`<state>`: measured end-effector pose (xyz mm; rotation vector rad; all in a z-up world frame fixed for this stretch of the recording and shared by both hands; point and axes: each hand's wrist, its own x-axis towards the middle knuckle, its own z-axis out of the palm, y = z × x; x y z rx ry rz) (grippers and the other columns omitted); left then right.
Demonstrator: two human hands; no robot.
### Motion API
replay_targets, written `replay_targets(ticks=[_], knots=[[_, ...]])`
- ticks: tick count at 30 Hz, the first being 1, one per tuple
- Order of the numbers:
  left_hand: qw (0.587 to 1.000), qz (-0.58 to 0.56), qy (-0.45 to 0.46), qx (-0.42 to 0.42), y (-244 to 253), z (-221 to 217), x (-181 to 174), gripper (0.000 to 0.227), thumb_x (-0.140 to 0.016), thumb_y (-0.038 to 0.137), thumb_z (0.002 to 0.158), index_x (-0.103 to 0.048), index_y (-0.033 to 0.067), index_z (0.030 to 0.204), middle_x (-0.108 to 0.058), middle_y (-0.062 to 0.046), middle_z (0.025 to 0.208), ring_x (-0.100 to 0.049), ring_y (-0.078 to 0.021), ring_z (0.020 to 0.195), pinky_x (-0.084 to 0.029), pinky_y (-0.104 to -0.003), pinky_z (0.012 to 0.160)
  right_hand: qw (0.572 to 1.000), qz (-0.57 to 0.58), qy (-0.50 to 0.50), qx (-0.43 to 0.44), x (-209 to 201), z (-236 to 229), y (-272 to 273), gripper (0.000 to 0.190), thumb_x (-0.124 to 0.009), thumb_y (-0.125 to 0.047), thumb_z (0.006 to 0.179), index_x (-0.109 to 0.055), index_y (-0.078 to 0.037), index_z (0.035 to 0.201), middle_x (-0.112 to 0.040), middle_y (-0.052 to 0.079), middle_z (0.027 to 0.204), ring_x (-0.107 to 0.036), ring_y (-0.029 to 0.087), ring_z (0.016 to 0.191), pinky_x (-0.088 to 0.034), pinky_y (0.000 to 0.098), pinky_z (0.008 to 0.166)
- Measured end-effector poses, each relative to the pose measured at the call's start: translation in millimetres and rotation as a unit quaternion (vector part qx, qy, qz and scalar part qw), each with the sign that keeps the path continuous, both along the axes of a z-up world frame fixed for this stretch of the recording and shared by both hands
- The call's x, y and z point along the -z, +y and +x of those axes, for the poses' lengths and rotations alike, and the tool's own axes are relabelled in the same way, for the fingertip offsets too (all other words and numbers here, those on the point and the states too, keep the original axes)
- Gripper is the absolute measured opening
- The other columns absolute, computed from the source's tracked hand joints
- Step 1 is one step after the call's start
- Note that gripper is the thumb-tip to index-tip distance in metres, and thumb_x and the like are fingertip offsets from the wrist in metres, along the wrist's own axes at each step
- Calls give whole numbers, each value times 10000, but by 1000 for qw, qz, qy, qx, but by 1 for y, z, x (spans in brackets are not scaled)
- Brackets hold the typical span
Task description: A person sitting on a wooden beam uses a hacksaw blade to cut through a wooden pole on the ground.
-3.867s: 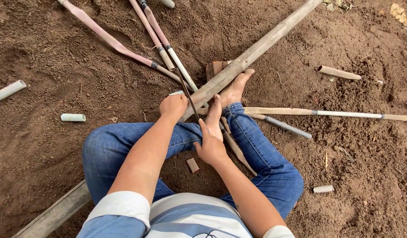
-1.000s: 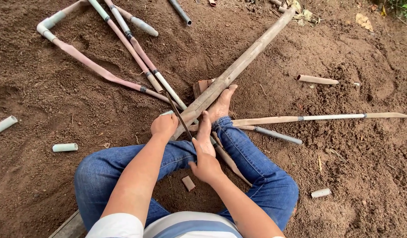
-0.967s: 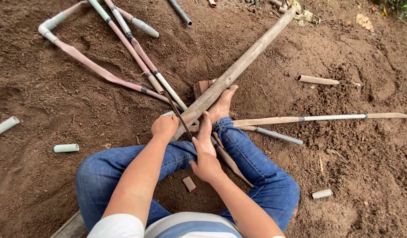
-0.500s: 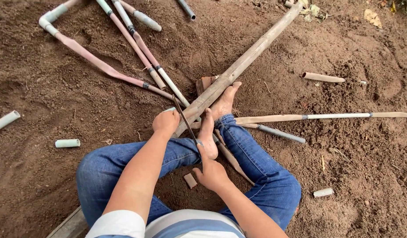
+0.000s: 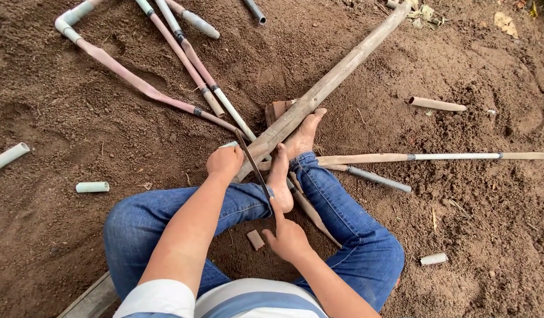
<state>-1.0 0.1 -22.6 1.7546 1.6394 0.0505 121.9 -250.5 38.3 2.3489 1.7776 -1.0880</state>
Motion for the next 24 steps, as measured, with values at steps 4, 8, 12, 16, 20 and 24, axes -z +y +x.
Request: replay_targets(ticks=[4,8,12,16,20,24], knots=[[1000,5,15,10,-1,4,-1,632,-296,396,1116,-791,85,876,-755,-111,882,-716,-339,786,-580,-474,637,1000,5,11,3,-23,-5,36,924,-647,-305,999,-99,-206,1736,-662,153,691,-617,387,582,-418,500,505],[1000,-11,4,-9,-1,7,-7,564,-315,361,1027,-814,100,1029,-773,-189,1084,-719,-427,1026,-566,-537,830,1000,-21,23,7,-32,-9,57,909,-625,-303,1023,-67,-260,1740,-722,178,826,-607,347,600,-400,439,508],[999,-14,-32,-28,3,4,4,582,-343,396,963,-809,77,1103,-765,-242,1170,-715,-450,1135,-558,-556,913,999,-31,17,5,-37,-15,39,923,-641,-318,1032,-47,-308,1738,-637,126,715,-555,292,524,-376,416,510],[998,-22,-38,-54,5,2,-3,615,-339,407,972,-814,61,1150,-762,-238,1194,-708,-443,1158,-560,-550,944,995,-91,-28,-25,-17,-3,22,987,-646,-378,1029,20,-240,1744,-604,62,566,-500,234,453,-331,380,470],[997,-41,-57,-22,-4,-2,-26,618,-298,379,1064,-807,44,961,-775,-170,1028,-729,-376,967,-591,-517,782,995,-86,-58,10,-22,-4,35,992,-646,-386,1004,-9,-247,1752,-698,76,643,-616,286,559,-434,409,528],[999,-15,-50,-8,-3,1,-16,632,-280,370,1069,-800,29,958,-775,-182,1013,-736,-370,933,-600,-503,729,996,-50,-71,-7,-10,-1,62,981,-610,-391,1013,16,-273,1758,-734,156,734,-574,321,529,-415,417,488]])
